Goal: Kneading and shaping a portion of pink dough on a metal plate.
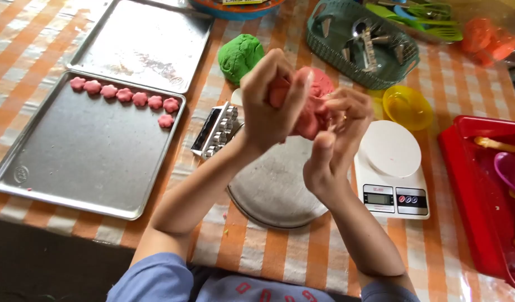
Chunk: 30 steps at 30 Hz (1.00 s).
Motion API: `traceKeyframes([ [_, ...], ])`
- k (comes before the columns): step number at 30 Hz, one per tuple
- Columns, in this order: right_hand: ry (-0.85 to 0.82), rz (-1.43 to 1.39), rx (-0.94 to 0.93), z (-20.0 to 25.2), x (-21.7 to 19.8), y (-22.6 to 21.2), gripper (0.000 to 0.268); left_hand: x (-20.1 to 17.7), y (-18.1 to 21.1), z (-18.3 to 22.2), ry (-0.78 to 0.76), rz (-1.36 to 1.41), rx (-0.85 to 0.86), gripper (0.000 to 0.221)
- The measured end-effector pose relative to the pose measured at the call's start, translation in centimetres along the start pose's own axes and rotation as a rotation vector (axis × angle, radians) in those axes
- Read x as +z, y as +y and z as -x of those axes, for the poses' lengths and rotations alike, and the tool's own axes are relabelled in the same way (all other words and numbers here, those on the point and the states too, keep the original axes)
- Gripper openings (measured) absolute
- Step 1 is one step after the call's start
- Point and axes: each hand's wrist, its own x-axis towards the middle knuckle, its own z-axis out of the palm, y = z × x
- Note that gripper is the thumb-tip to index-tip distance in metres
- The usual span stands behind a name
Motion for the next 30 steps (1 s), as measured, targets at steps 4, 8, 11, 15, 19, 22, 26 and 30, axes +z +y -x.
traceKeyframes([
  [4,0.188,0.018,-0.11,0.7,-1.4,2.8,0.048,0.7,1.8,2.4,-0.157,-0.058,0.074,0.026],
  [8,0.181,-0.201,-0.244,1.0,-3.7,4.7,0.05,1.4,2.3,3.6,-0.297,0.056,-0.085,0.022],
  [11,0.069,-0.357,-0.178,0.1,-4.9,4.7,0.053,1.8,2.5,5.2,-0.345,0.139,-0.15,0.019],
  [15,0.035,-0.465,0.044,0.6,-6.4,5.9,0.062,1.9,3.7,5.9,-0.403,0.14,-0.11,0.012],
  [19,0.003,-0.319,0.094,-1.9,-4.9,-0.1,0.033,0.6,6.8,5.2,-0.567,-0.01,-0.099,0.034],
  [22,-0.095,-0.513,0.369,-2.5,-3.6,-2.8,0.049,0.8,6.6,4.7,-0.473,-0.126,-0.043,0.041],
  [26,-0.225,-0.256,0.278,-1.2,-2.7,-3.0,0.069,0.1,4.2,3.8,-0.315,-0.355,-0.016,0.077],
  [30,-0.096,-0.026,-0.003,-0.7,-3.1,-1.4,0.076,0.9,3.7,4.8,-0.181,-0.42,-0.051,0.078],
])
